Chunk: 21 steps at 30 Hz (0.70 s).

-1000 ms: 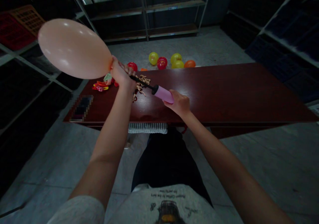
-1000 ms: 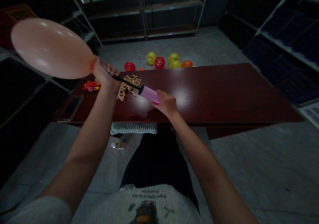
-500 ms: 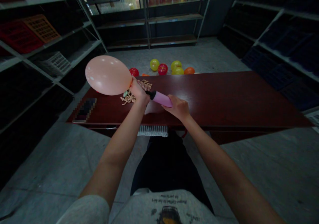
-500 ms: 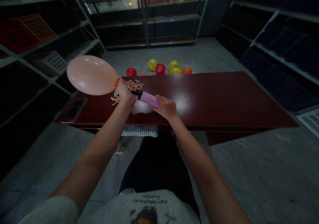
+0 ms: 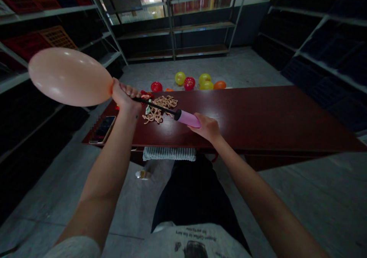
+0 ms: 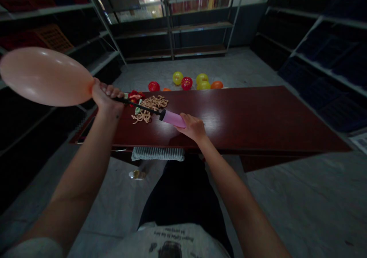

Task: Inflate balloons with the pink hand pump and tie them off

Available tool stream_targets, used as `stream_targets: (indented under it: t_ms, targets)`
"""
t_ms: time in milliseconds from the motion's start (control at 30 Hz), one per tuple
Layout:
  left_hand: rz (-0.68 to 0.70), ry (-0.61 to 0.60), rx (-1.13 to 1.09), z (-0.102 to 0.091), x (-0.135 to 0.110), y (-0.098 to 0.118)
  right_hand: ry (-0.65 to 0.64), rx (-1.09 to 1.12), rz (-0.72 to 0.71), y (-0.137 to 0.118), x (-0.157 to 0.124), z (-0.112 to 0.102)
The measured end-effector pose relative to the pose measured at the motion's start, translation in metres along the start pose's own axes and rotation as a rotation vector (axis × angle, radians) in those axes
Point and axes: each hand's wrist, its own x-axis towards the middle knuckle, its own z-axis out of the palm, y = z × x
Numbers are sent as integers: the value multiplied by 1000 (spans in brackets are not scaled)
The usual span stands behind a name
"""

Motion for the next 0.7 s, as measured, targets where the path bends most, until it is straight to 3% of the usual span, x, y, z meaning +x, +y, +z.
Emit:
stream_targets:
  t_ms: [200, 333, 433, 600, 700]
  targets:
    - [34, -86, -21, 26, -1, -11, 32, -17, 109, 6, -2, 3]
    - [130, -106, 20, 51, -15, -31, 37, -17, 152, 10, -3, 6]
    - [127, -127, 74, 63, -22, -58, 45, -6, 165, 11, -3, 7]
    - [82, -128, 108, 53, -27, -124, 36, -37, 183, 11, -3, 7]
    - [27, -101, 86, 36, -29, -148, 14, -61, 173, 10, -3, 6]
